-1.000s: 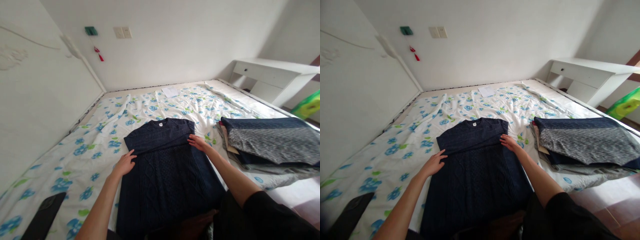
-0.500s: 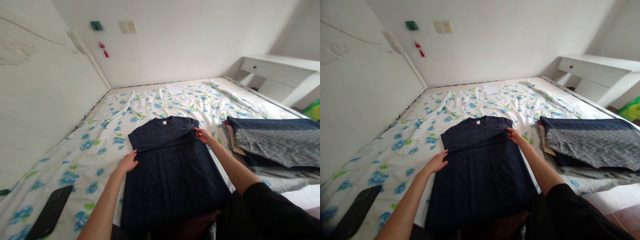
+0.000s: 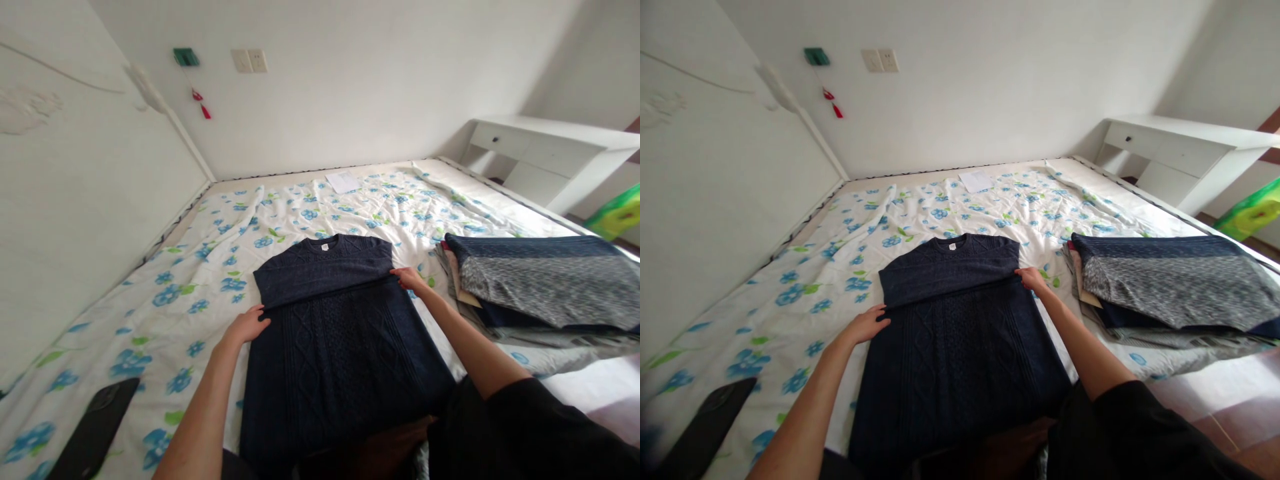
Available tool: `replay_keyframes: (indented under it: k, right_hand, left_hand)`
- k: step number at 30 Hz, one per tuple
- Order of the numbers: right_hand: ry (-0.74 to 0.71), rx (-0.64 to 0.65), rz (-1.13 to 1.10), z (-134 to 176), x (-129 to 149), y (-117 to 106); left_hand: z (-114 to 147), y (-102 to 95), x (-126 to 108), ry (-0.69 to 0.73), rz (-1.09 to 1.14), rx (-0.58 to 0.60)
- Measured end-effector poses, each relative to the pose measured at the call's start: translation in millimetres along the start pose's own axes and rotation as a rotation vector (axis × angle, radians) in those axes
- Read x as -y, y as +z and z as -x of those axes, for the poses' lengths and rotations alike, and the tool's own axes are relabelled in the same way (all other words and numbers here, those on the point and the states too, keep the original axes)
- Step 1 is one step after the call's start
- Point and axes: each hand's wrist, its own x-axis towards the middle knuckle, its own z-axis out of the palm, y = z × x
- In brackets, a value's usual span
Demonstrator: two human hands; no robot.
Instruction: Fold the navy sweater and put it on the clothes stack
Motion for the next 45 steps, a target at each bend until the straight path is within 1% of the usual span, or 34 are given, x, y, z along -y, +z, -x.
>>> replay_keyframes:
  k: [3, 5, 6, 8, 10, 12, 14, 16, 17, 18, 20, 22, 24, 26, 28, 30, 31, 32, 33, 35, 36, 37, 38, 39, 40, 41, 42, 43, 45]
  right_hand:
    - [-0.072, -0.098, 0.389, 9, -1, 4]
    - [-0.131, -0.160, 0.608, 15, 1, 7]
    - [-0.153, -0.191, 0.682, 16, 4, 9]
    - [-0.198, -0.243, 0.699, 18, 12, 14]
    - [-0.282, -0.264, 0.641, 16, 24, 23]
    - [-0.384, -0.213, 0.588, 13, 38, 37]
    - [-0.500, -0.121, 0.564, 10, 49, 56]
    - [-0.605, -0.047, 0.548, 8, 52, 75]
    - [-0.627, -0.024, 0.544, 7, 48, 83]
    - [-0.622, -0.012, 0.545, 7, 42, 88]
    - [-0.564, -0.023, 0.545, 6, 24, 94]
    - [-0.508, -0.065, 0.531, 6, 3, 95]
    - [-0.478, -0.136, 0.504, 6, -13, 95]
    - [-0.441, -0.206, 0.477, 5, -22, 97]
    - [-0.414, -0.247, 0.492, 4, -25, 100]
    - [-0.406, -0.278, 0.577, 2, -26, 103]
    - [-0.406, -0.300, 0.634, 1, -26, 105]
    - [-0.408, -0.328, 0.685, 0, -27, 106]
    - [-0.413, -0.354, 0.725, -1, -28, 107]
    - [-0.427, -0.387, 0.765, -4, -30, 108]
    - [-0.434, -0.399, 0.768, -5, -32, 109]
    - [-0.439, -0.410, 0.767, -6, -33, 109]
    - [-0.444, -0.419, 0.762, -7, -33, 109]
    - [-0.450, -0.426, 0.756, -7, -34, 109]
    - [-0.455, -0.434, 0.749, -8, -35, 109]
    - [-0.460, -0.438, 0.743, -9, -35, 110]
    - [-0.463, -0.442, 0.738, -9, -35, 110]
    - [-0.466, -0.444, 0.732, -9, -35, 110]
    - [-0.468, -0.442, 0.723, -10, -35, 110]
  left_hand:
    - [3, 1.9, -5, 0.002, -0.012, 0.083]
    - [5, 2.9, -8, 0.008, -0.039, 0.099]
    - [5, 3.3, -9, 0.009, -0.047, 0.104]
    - [5, 3.7, -10, 0.014, -0.039, 0.113]
    - [4, 4.2, -9, 0.031, -0.013, 0.120]
    - [4, 4.8, -8, 0.058, 0.012, 0.122]
    - [4, 5.2, -7, 0.070, 0.018, 0.139]
    - [5, 5.3, -5, 0.053, 0.008, 0.166]
    - [5, 5.4, -5, 0.040, 0.003, 0.180]
    - [5, 5.7, -4, 0.030, -0.001, 0.190]
    - [4, 7.1, -3, 0.017, -0.001, 0.193]
    - [3, 9.9, -2, 0.008, 0.002, 0.167]
    - [3, 12.9, -2, -0.011, 0.001, 0.124]
    - [5, 14.6, -2, -0.024, -0.003, 0.093]
    - [8, 13.6, -5, -0.049, -0.004, 0.089]
    - [9, 10.5, -14, -0.103, -0.002, 0.060]
    - [7, 8.8, -21, -0.118, 0.000, 0.008]
    - [3, 7.5, -32, -0.108, 0.001, -0.078]
    - [-3, 7.1, -45, -0.067, 0.003, -0.189]
    - [-22, 9.7, -78, 0.092, 0.009, -0.407]
    - [-33, 12.9, -96, 0.176, 0.013, -0.471]
    - [-45, 17.2, -112, 0.236, 0.020, -0.493]
    - [-57, 22.4, -126, 0.256, 0.033, -0.477]
    - [-69, 27.9, -137, 0.236, 0.052, -0.436]
    - [-80, 33.3, -142, 0.183, 0.076, -0.392]
    - [-91, 38.1, -143, 0.109, 0.101, -0.363]
    - [-100, 42.0, -138, 0.030, 0.122, -0.354]
    - [-109, 44.6, -129, -0.040, 0.138, -0.360]
    - [-123, 45.9, -100, -0.137, 0.155, -0.400]
